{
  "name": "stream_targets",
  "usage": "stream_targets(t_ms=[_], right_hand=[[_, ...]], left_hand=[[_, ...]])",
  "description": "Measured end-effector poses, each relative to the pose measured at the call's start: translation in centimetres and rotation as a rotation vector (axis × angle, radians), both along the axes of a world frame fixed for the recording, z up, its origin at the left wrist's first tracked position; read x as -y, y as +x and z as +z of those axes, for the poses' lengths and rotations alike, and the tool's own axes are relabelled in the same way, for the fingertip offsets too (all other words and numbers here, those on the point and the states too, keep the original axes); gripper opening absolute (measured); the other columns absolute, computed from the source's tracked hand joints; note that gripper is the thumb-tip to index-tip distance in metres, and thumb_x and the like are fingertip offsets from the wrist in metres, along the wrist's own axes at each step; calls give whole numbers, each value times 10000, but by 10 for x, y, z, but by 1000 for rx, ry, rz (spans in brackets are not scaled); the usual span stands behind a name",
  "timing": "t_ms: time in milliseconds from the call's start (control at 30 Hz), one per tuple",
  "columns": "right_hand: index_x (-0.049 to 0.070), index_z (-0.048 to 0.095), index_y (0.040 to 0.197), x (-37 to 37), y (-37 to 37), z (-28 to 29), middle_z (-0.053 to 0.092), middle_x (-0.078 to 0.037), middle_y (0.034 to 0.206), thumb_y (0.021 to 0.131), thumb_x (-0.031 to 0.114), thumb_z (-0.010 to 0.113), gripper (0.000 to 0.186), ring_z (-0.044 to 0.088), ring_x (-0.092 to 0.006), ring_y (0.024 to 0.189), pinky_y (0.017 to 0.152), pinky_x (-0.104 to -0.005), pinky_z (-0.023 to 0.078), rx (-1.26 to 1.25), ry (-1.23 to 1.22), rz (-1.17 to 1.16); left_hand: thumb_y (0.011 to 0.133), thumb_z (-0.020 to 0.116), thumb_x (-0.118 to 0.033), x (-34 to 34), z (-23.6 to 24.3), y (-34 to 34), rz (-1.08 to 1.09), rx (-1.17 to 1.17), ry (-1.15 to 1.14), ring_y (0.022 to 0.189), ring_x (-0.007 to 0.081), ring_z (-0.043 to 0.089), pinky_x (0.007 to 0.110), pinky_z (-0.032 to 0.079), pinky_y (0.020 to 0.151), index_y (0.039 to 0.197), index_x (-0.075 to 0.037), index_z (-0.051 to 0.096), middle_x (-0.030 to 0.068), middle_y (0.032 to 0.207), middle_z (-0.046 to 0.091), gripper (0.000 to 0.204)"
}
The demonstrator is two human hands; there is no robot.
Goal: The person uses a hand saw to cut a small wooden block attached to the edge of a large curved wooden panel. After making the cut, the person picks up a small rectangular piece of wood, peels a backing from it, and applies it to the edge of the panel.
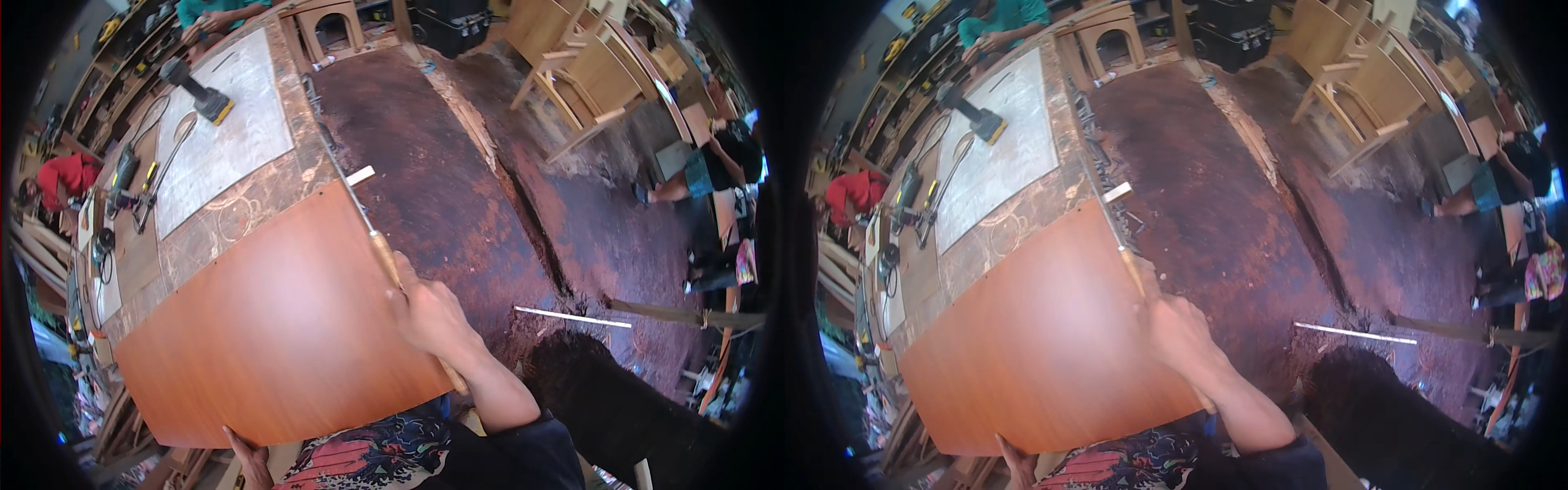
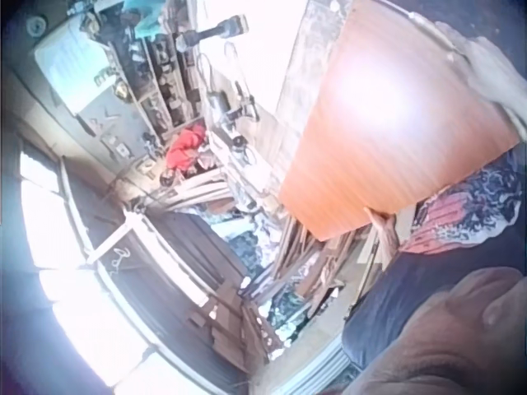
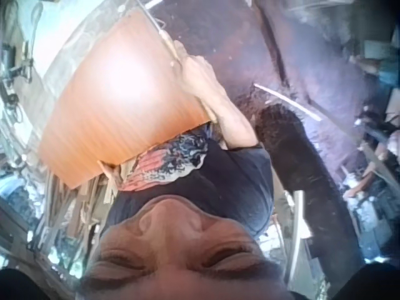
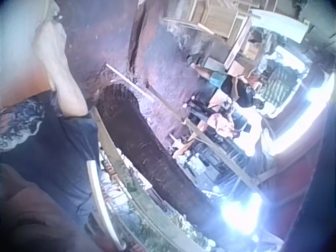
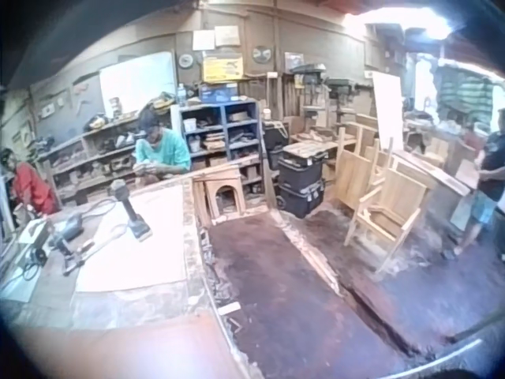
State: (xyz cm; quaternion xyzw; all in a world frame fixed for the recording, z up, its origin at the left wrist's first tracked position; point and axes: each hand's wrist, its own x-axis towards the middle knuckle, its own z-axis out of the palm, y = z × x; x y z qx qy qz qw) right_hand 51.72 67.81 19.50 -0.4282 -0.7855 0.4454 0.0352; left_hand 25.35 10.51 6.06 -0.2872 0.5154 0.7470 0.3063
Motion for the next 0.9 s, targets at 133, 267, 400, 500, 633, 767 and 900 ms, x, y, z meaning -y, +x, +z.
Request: stream_targets(t_ms=[133,267,400,500,633,767,900], right_hand=[[-117,423,1461,9,6,2,660,-338,787,976,169,595,588,688,-508,795,778,-557,538,-43,10,-22],[-85,367,1509,-5,-15,-3,695,-305,833,988,188,567,621,696,-502,791,751,-565,551,16,28,7],[-89,424,1476,13,-1,4,645,-331,738,974,159,585,583,675,-523,773,762,-564,531,6,21,-9],[-78,433,1476,16,7,14,649,-332,750,971,178,597,589,679,-518,777,754,-563,534,21,-20,-48],[-70,439,1479,7,-8,-12,660,-319,763,964,173,615,596,686,-510,780,736,-549,542,-96,59,-70],[-50,552,1345,6,1,-19,675,-274,794,952,161,645,456,695,-481,760,722,-503,544,-181,102,-298],[-39,636,1137,-15,-20,-45,689,-227,866,950,166,666,279,714,-366,814,753,-407,536,-279,186,-433]], left_hand=[[1003,513,-649,-20,16,9,26,-37,-70,1422,303,456,512,380,1169,1557,-145,403,77,1573,467,757],[1003,518,-644,-26,16,10,48,-28,-72,1415,307,462,512,386,1166,1560,-144,395,77,1564,473,758],[1010,514,-634,-14,15,10,-16,-106,-9,1408,308,468,515,402,1158,1562,-145,387,77,1562,469,749],[1016,505,-627,-27,27,13,34,-31,-54,1411,307,465,520,406,1156,1561,-141,386,76,1567,461,740],[1018,505,-622,-37,22,13,24,-84,-14,1410,308,467,525,412,1150,1557,-138,390,76,1562,467,733],[1025,480,-621,-38,25,16,53,-15,14,1406,305,474,531,421,1139,1556,-158,395,74,1556,475,710],[1032,455,-616,-42,20,16,44,-1,63,1387,303,495,537,425,1130,1549,-175,411,76,1536,498,681]])
